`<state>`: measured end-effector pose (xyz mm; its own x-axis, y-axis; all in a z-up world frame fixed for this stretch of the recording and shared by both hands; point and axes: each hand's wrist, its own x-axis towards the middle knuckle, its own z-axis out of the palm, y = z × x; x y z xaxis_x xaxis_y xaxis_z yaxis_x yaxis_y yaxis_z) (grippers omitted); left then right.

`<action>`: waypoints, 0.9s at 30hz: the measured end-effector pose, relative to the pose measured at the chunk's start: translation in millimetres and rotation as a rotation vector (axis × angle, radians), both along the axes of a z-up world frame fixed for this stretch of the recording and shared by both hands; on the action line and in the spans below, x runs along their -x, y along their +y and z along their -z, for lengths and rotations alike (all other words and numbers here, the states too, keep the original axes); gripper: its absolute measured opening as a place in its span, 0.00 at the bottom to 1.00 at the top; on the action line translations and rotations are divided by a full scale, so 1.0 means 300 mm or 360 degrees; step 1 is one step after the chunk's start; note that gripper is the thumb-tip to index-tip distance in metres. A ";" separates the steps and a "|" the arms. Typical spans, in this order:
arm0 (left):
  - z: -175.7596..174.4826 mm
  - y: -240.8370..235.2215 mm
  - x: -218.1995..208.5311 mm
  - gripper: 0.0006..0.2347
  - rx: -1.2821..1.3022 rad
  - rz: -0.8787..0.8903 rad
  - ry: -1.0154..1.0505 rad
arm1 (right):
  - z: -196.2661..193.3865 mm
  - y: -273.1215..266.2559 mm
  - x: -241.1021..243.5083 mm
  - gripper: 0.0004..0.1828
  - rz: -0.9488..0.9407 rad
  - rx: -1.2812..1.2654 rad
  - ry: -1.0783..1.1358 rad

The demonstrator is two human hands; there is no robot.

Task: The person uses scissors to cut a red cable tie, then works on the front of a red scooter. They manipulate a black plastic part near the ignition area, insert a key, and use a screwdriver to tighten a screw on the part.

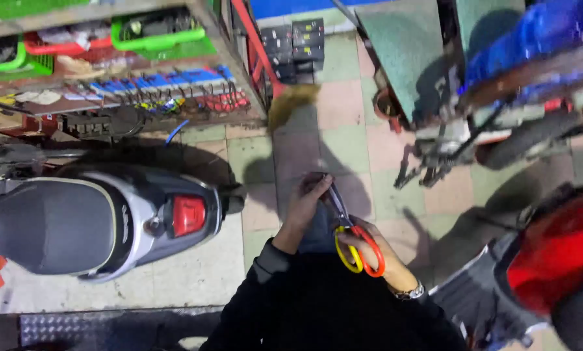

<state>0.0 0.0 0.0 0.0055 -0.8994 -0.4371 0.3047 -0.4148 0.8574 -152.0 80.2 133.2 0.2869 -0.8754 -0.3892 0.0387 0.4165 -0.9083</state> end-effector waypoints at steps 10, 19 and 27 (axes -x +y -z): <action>0.150 -1.198 0.126 0.11 -0.0260 -0.0277 0.0049 | 0.254 -1.218 0.242 0.13 -0.0188 -0.0084 -0.0023; 0.572 -2.135 -0.059 0.07 -0.0186 -0.1351 0.0510 | 0.338 -2.090 0.349 0.15 -0.0226 -0.0255 -0.0043; 1.045 -2.496 -0.283 0.09 0.0047 -0.2898 0.1542 | 0.283 -2.750 0.246 0.20 -0.1160 -0.0010 0.0584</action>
